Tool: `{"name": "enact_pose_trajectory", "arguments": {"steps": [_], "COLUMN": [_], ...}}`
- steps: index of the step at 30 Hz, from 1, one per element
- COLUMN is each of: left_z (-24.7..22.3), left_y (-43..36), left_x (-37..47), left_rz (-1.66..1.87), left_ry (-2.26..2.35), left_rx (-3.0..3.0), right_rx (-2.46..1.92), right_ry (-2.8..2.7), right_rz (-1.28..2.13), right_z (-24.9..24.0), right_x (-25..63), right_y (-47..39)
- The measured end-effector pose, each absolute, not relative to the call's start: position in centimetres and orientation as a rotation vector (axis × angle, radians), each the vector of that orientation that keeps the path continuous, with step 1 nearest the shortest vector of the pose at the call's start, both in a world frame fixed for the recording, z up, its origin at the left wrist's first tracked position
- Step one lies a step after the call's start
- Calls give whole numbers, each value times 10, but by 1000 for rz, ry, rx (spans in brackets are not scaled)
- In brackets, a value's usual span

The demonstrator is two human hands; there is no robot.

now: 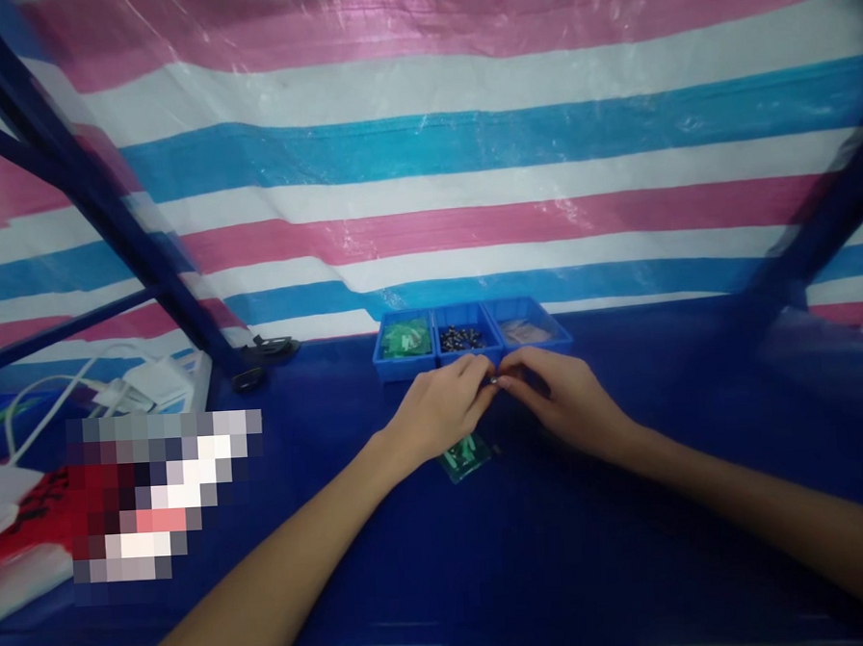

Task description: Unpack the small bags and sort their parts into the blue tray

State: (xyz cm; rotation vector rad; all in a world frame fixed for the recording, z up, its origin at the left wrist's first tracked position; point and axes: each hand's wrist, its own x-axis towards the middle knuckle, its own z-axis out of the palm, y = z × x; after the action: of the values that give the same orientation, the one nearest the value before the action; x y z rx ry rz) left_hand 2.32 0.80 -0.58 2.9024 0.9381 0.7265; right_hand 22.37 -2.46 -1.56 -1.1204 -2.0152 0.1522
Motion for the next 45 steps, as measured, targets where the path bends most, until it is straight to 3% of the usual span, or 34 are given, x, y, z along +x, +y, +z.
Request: {"name": "enact_pose_trajectory", "arguments": {"steps": [12,24,36,41,45], "left_z": [-9,-6,-1,0,-3], "left_y": [14,13,21,28,26], "left_x": [23,25,16,7,7], "left_rz": [826,809,1072,858,627], "left_ry": [887,832,1118,1232,1205], "left_rx": [2770,2627,2571,2812,2928], "right_rx": [-995,-1056,-1169,-1179,-1122], "right_ry": [-2176,-2146,-2209,-2248,-2491], "right_rz": [-97,-115,-399,-316,111], "right_z": [-22,-24,15,19,13], "right_x": [229,230,219,213,211], "right_y": [-20,-19,43,21,-33]}}
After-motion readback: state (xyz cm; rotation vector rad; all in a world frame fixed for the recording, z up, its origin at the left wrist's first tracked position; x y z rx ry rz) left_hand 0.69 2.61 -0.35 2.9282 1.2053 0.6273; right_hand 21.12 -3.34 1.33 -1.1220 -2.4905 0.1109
